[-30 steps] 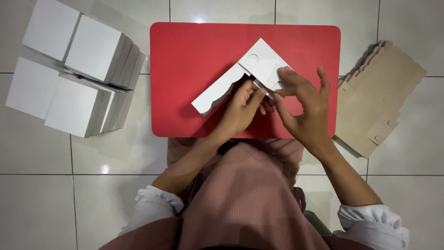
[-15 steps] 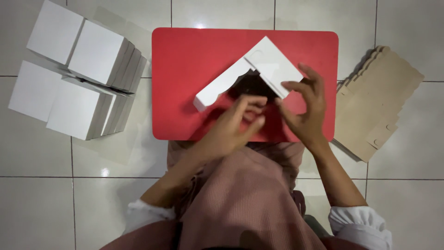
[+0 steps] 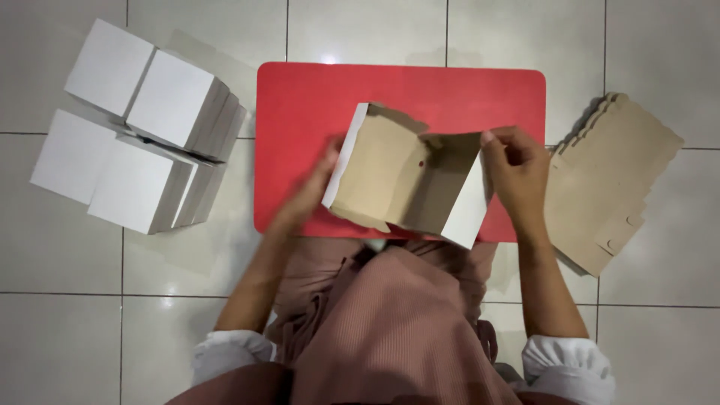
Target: Folding a flat cardboard cutout into a rectangular box on a small table
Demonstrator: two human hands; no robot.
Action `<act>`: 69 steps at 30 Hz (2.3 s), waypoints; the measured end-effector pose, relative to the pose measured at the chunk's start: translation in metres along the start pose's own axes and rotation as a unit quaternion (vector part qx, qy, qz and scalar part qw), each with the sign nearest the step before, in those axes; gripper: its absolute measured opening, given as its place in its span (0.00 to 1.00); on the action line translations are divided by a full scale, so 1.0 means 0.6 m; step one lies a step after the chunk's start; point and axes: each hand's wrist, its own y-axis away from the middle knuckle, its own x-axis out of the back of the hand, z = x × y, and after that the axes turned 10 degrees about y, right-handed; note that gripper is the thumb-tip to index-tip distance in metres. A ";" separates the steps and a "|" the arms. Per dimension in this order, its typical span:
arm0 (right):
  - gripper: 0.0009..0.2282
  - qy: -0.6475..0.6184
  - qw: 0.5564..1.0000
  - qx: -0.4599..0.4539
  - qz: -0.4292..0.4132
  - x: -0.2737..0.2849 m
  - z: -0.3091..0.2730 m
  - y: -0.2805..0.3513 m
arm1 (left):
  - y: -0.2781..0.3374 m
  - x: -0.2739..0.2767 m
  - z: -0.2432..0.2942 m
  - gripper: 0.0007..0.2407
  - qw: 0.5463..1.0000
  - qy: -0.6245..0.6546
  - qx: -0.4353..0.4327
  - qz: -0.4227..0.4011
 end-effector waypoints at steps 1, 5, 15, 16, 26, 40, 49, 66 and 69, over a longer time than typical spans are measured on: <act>0.03 0.014 1.000 -0.010 -0.002 -0.004 -0.009 0.000 | -0.006 0.028 -0.094 0.28 0.986 0.117 0.118 0.032; 0.10 0.073 0.997 -0.002 -0.014 -0.024 -0.021 0.003 | 0.013 -0.123 -0.084 0.24 0.952 0.176 0.246 0.053; 0.25 -0.085 0.968 0.197 -0.128 -0.011 -0.080 0.024 | -0.026 -0.225 0.097 0.39 0.988 0.120 0.091 -0.033; 0.31 -0.034 0.954 0.233 -0.186 0.002 -0.104 0.032 | -0.033 -0.218 0.100 0.42 0.982 0.095 0.164 0.002; 0.29 0.089 0.923 0.308 -0.213 -0.001 -0.100 0.037 | -0.041 -0.212 0.119 0.41 0.992 0.090 0.066 -0.050; 0.31 -0.124 0.988 0.050 -0.074 -0.106 0.061 0.061 | -0.075 -0.200 0.109 0.42 0.833 -0.552 -0.019 -0.033; 0.22 0.035 0.995 0.044 -0.080 -0.142 0.090 0.066 | 0.001 -0.178 -0.032 0.33 0.822 -0.523 -0.207 0.086; 0.23 -0.173 0.952 0.084 -0.239 -0.479 -0.279 0.076 | 0.161 0.081 0.144 0.27 0.821 -0.218 -0.344 0.401; 0.22 -0.223 0.891 0.236 -0.318 -0.592 -0.385 0.053 | 0.213 0.178 0.211 0.28 0.767 -0.256 -0.348 0.475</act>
